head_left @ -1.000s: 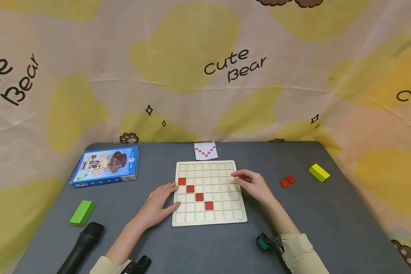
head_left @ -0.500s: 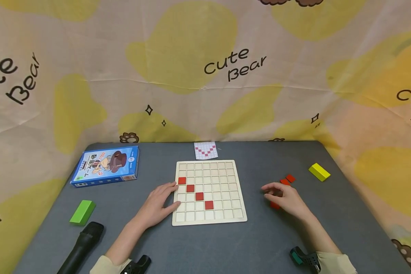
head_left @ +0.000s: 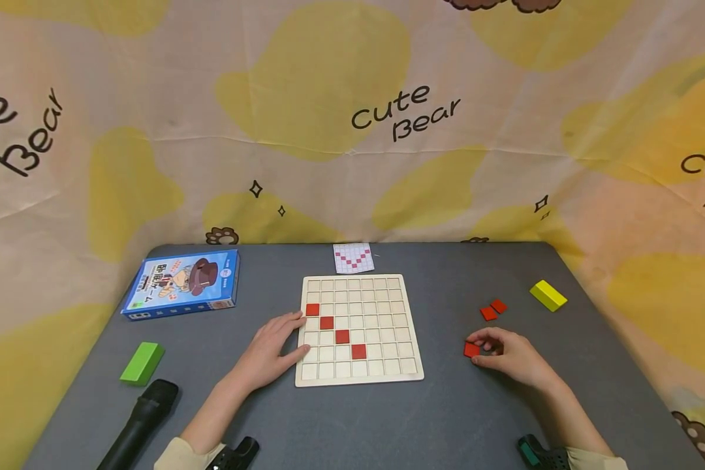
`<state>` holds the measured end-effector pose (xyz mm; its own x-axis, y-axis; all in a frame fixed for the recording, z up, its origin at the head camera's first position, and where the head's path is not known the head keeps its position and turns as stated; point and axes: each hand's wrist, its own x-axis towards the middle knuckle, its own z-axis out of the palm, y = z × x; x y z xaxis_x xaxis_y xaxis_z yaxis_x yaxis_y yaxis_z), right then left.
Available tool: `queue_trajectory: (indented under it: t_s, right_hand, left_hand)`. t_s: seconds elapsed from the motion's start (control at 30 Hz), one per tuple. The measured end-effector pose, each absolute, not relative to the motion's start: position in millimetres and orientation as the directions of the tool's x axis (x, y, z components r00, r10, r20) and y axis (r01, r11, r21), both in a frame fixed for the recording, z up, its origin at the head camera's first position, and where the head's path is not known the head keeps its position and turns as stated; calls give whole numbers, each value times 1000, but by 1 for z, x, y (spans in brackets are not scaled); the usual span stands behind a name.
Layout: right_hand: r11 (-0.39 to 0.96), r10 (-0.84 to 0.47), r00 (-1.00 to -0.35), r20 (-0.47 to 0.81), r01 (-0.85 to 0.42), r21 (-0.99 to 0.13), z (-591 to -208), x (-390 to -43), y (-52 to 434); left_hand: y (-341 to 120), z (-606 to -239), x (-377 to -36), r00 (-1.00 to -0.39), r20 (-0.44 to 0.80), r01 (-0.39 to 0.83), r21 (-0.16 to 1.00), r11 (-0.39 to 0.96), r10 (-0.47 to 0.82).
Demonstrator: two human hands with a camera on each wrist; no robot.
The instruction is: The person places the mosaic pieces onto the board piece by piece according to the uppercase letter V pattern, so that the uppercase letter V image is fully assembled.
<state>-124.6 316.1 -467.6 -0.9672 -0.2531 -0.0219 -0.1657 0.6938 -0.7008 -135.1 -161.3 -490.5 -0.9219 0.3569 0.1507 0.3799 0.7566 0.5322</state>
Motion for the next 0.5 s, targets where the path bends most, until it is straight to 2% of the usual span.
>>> queue_trajectory:
  t_s: [0.23,0.5]
  right_hand:
    - [700,-253,-967,39,-211,-683,-468,-127,312]
    - [718,-218,-975,52,-196,-667,-473,-133,306]
  left_hand:
    - [-162,-493,-135,-919,161,388,535,751,360]
    - [-162,-492,-135,-921,156,383,535,753,357]
